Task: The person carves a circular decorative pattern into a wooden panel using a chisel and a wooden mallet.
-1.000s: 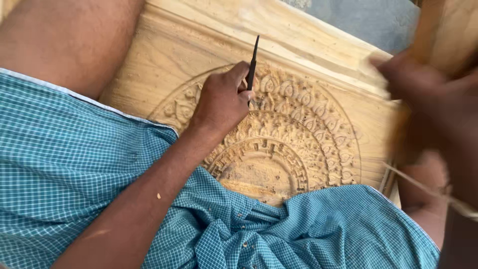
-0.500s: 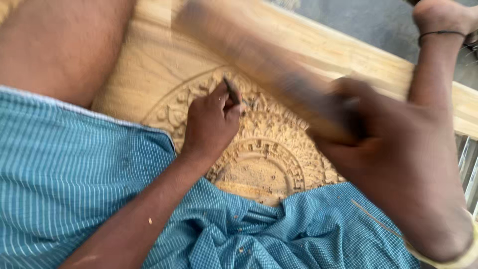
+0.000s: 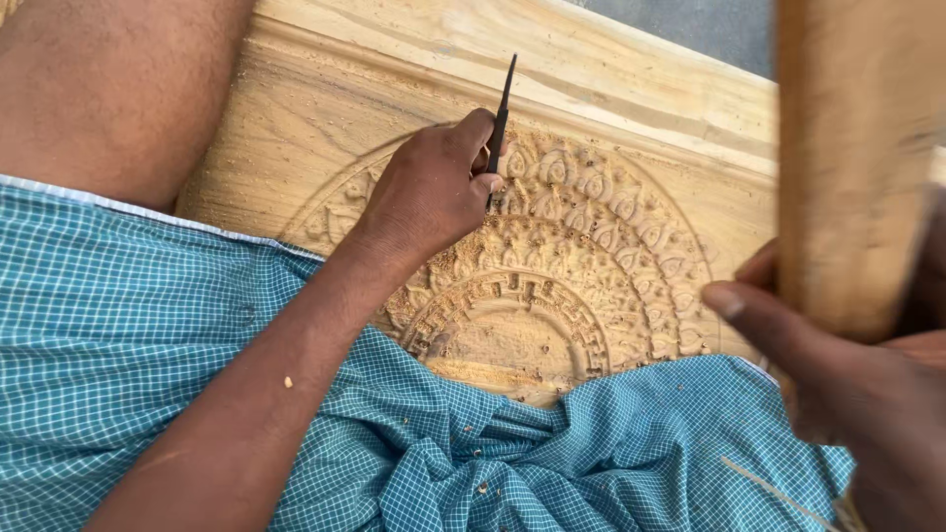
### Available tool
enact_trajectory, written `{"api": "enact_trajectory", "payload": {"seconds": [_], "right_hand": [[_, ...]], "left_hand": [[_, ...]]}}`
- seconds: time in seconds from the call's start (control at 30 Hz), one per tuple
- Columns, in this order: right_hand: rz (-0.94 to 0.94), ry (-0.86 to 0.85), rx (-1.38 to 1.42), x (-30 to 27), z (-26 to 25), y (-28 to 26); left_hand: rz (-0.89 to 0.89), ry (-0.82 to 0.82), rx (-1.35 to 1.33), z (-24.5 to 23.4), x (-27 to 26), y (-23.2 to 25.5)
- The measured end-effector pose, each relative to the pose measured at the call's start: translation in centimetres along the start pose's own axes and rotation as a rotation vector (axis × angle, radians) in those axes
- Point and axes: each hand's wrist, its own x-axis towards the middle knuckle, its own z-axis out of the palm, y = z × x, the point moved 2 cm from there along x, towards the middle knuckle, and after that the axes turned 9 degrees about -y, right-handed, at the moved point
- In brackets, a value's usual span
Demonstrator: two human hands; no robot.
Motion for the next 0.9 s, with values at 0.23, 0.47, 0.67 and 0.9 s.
{"api": "enact_trajectory", "payload": {"seconds": [0.23,0.47,0.67,0.9], "right_hand": [[-0.160,-0.045,0.211,2.3,-1.0,-1.3],[-0.195,0.012,-0.407,0.4,1.5,-1.9],[-0.134,0.156,0.100,-1.4,1.8,-1.1],[-0.152,0.080,0.232,-1.8,2.4,-0.4]], "left_hand": [[0.024,-0.140,0.061,0.2,0.5,0.1],[0.136,-0.127,0.085,0.1,-0.4,1.3],[0.128,-0.095,-0.071,-1.7,0.1,-0.1],[-0.024,0.435,-0.008,-4.3,-3.8,-1.6]]}}
